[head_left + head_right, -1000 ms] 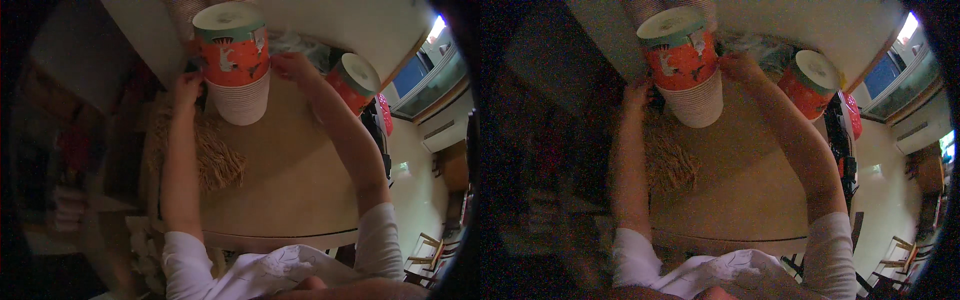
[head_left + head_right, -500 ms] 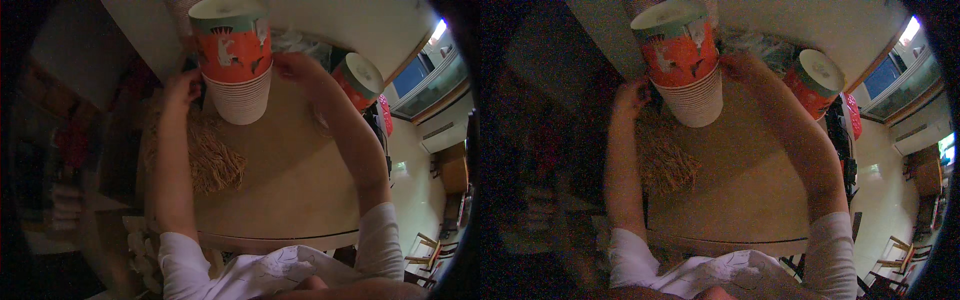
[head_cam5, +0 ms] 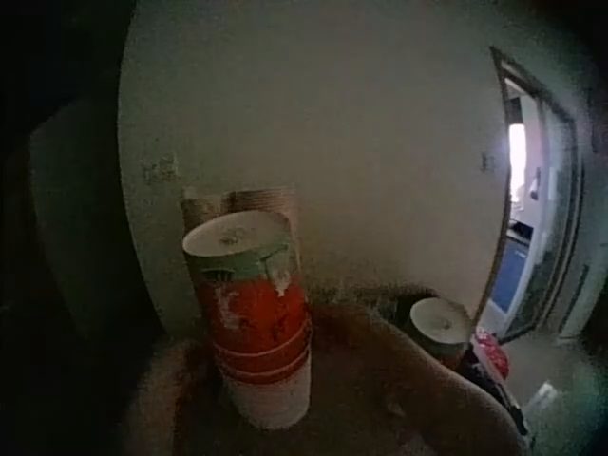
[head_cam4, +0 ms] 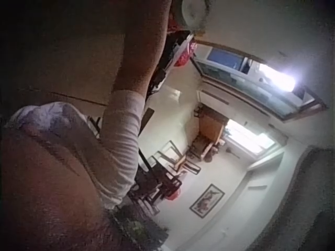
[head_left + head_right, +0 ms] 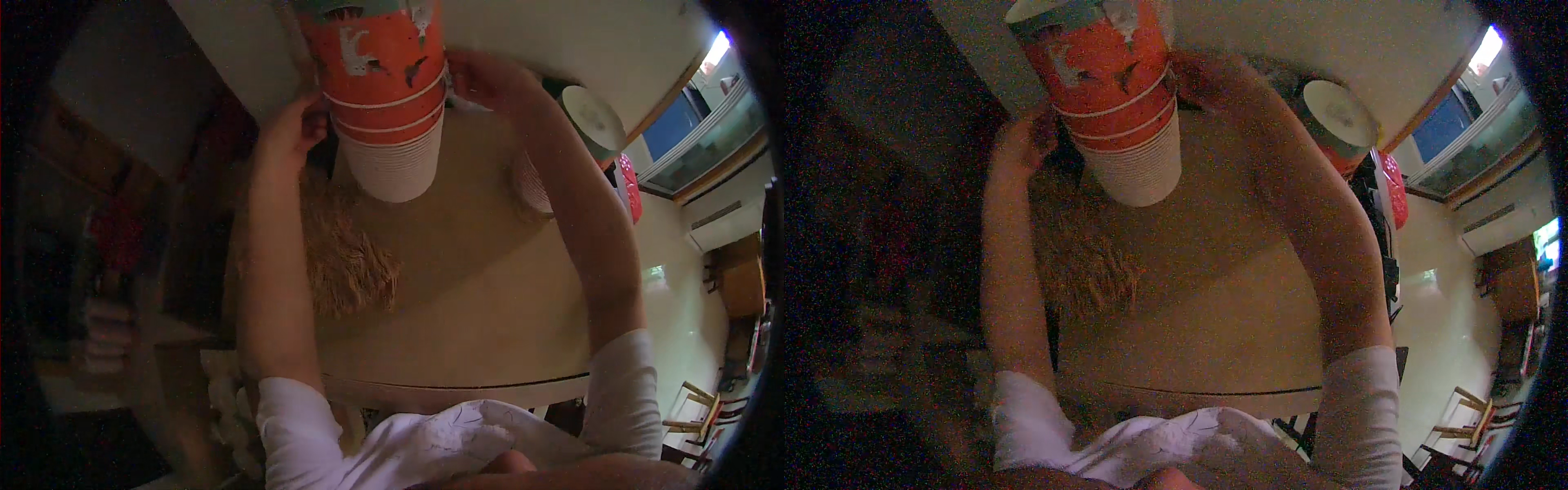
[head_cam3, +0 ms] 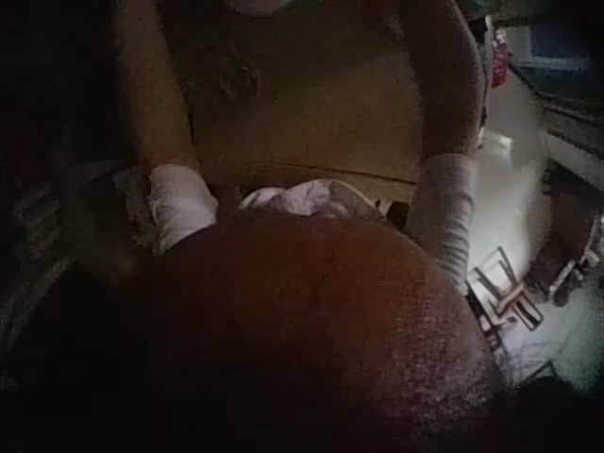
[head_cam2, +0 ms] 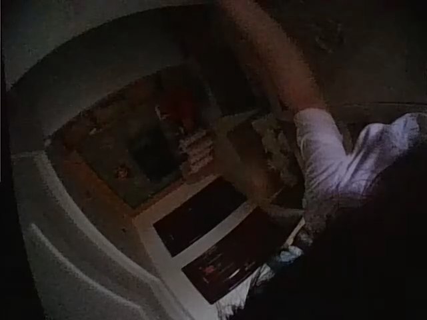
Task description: Tying strings through holes in paper buckets to create handles for packaging.
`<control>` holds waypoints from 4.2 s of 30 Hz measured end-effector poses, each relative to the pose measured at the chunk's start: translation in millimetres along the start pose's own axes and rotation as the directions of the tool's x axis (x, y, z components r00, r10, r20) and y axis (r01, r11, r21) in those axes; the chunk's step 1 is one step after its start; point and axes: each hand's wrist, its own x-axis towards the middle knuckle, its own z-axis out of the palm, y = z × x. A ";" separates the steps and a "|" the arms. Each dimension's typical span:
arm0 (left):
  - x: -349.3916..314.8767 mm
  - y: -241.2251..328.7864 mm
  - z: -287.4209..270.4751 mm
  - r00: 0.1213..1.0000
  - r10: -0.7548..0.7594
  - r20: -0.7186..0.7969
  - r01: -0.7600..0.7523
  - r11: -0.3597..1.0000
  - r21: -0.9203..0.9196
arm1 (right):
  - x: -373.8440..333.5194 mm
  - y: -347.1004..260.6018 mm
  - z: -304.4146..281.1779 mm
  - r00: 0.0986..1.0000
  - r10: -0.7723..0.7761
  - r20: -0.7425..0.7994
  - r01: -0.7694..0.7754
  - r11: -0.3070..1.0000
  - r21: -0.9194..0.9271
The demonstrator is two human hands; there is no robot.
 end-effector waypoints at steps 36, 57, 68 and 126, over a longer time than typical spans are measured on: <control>-217.3 -259.5 -85.3 0.977 0.204 -0.056 -0.141 0.826 0.546 | -376.7 135.1 2.7 0.897 -0.385 0.219 0.354 0.326 -0.877; -341.9 -188.1 1.0 0.763 -0.039 0.645 -0.400 0.756 0.518 | -463.2 151.8 39.6 0.840 -0.538 0.077 0.428 0.569 -0.702; -407.1 -150.0 14.3 0.491 0.281 0.825 -0.526 0.850 0.024 | -448.0 188.7 91.8 0.929 -0.184 0.320 0.310 0.860 -0.406; -315.8 -150.2 -6.7 0.928 0.140 0.345 -0.316 0.787 0.530 | -413.2 150.5 67.8 0.756 0.344 -0.556 -0.152 0.920 0.362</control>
